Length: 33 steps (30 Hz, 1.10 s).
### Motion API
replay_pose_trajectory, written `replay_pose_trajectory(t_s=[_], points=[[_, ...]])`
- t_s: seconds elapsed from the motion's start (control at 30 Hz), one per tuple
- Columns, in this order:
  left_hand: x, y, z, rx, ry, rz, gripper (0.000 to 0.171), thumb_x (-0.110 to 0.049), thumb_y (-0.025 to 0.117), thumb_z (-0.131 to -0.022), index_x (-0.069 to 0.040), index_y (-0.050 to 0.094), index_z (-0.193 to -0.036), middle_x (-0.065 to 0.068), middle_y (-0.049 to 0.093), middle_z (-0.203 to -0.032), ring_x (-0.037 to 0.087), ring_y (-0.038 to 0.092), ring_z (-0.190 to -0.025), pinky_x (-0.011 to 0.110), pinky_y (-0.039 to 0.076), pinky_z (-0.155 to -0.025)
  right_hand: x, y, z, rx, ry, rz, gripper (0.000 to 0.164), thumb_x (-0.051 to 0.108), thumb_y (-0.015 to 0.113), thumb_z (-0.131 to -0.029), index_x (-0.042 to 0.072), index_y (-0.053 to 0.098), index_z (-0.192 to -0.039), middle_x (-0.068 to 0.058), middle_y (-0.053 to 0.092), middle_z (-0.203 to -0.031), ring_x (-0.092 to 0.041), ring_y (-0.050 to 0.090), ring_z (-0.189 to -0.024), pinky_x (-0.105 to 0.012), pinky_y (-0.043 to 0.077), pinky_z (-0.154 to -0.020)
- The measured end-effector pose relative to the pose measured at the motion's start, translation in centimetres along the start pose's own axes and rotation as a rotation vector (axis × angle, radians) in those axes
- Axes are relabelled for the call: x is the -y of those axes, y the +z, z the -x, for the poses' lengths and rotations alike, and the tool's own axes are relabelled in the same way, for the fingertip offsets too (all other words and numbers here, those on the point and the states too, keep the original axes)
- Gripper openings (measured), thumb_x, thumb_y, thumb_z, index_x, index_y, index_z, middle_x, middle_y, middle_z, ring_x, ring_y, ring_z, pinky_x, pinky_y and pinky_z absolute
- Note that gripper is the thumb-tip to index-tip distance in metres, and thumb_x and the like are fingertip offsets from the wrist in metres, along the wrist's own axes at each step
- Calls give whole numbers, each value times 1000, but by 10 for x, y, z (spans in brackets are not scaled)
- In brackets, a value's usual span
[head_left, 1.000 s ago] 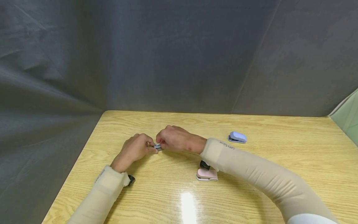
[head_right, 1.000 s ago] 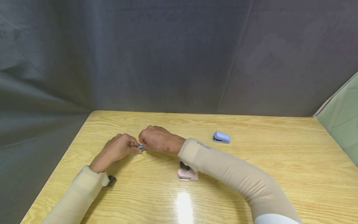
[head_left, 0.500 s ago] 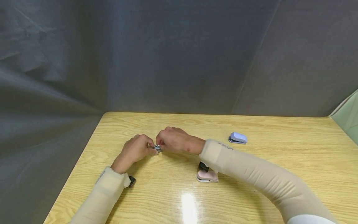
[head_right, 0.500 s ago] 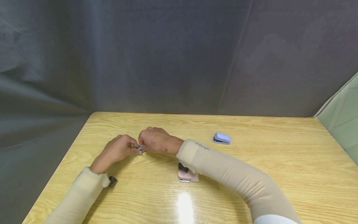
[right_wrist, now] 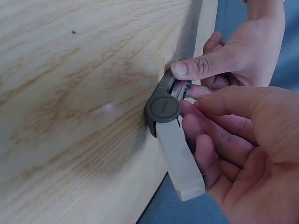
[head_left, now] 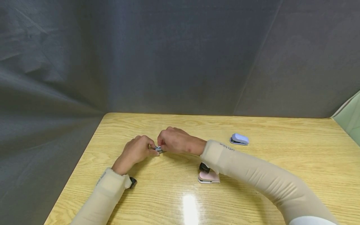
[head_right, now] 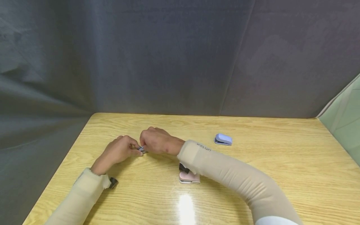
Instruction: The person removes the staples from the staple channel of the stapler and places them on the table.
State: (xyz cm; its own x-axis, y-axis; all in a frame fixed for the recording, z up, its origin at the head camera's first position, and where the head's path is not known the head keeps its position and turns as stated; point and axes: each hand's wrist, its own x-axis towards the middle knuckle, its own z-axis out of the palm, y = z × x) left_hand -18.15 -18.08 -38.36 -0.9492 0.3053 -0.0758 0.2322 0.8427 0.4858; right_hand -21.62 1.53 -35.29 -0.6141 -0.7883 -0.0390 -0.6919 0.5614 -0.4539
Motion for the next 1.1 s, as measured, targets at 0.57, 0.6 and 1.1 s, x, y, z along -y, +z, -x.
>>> replay_pose_trajectory(t_s=[0.57, 0.6, 1.1], points=[[-2, -1, 2, -15, 6, -23, 14, -22, 88, -84, -20, 77, -75, -7, 57, -61, 9, 36, -49, 27, 29, -47, 14, -4, -5, 42, 125, -15, 39, 1, 64, -94, 14, 59, -57, 9, 32, -47, -6, 22, -43, -23, 21, -45], [-2, -1, 2, -18, 10, -26, 14, -22, 88, -84, -20, 77, -75, -7, 56, -61, 10, 36, -49, 27, 29, -47, 15, -5, -6, 42, 132, -15, 43, -1, 63, -93, 15, 54, -54, 9, 29, -46, -6, 20, -43, -23, 20, -45], [-1, 0, 1, -9, 14, -18, 13, -21, 88, -84, -19, 77, -77, -7, 57, -62, 9, 35, -49, 27, 29, -47, 15, -5, -13, 57, 224, -48, 50, -3, 59, -92, 20, 48, -48, 8, 33, -42, -5, 22, -40, -22, 20, -43]])
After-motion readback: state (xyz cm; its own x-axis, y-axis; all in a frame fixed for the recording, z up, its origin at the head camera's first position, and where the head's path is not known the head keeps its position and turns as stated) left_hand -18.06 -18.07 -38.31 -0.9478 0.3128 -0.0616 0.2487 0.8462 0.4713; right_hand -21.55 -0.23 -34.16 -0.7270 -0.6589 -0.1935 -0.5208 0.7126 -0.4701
